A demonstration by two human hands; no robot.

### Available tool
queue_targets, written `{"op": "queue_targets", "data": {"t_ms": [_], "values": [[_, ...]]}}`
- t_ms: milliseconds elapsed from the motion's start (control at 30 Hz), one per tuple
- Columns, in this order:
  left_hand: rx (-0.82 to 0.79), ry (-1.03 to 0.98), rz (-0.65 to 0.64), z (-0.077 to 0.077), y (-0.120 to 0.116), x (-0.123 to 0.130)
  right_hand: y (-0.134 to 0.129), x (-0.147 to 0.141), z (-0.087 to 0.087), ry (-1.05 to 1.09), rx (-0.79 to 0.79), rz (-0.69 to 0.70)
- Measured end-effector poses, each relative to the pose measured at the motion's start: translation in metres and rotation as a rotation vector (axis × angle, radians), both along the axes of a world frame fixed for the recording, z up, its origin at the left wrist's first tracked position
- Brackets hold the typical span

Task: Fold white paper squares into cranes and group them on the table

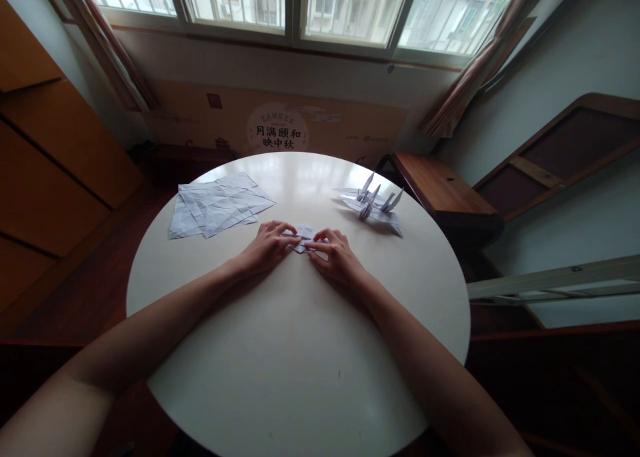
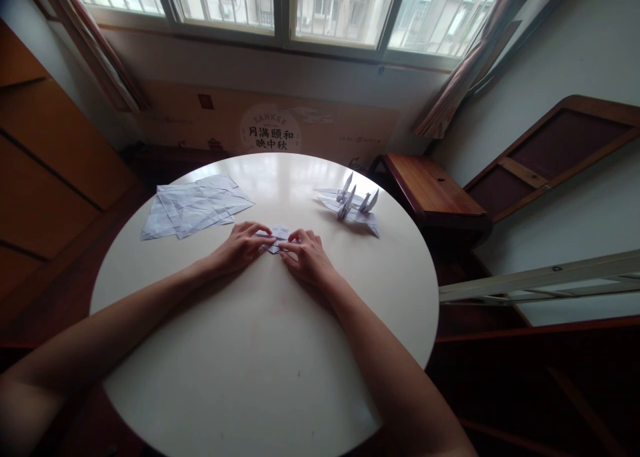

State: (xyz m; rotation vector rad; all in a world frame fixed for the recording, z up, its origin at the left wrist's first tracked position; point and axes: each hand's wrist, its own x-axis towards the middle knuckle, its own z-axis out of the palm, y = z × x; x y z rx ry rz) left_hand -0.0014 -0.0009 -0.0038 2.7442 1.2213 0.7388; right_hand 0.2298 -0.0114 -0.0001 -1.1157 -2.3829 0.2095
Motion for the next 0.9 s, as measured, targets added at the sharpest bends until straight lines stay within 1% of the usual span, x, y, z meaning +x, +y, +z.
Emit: {"op": "queue_targets", "data": {"t_ms": [100, 167, 267, 333, 533, 700, 900], "values": [[0.042, -0.001, 0.009, 0.001, -0.003, 0.003, -0.001, 0.0, 0.0, -0.011, -0.026, -0.005], [0.043, 0.014, -0.034, 0.003, -0.005, 0.005, -0.001, 0.0, -0.001, -0.015, -0.029, -0.005], [-0.004, 0.033, -0.124, 0.004, -0.007, 0.006, 0.0, 0.0, -0.001, -0.021, -0.028, -0.011], [-0.037, 0.032, -0.149, 0.005, -0.008, 0.007, 0.0, 0.0, 0.0, -0.025, -0.029, -0.019], [-0.067, 0.04, -0.129, 0.007, -0.008, 0.006, -0.002, -0.002, 0.003, 0.007, -0.043, -0.038], [-0.074, 0.047, -0.124, 0.008, -0.008, 0.006, -0.003, -0.002, 0.008, 0.068, -0.047, -0.097], [-0.072, 0.045, -0.103, 0.009, -0.01, 0.007, -0.002, 0.0, 0.01, 0.063, -0.05, -0.142]]}}
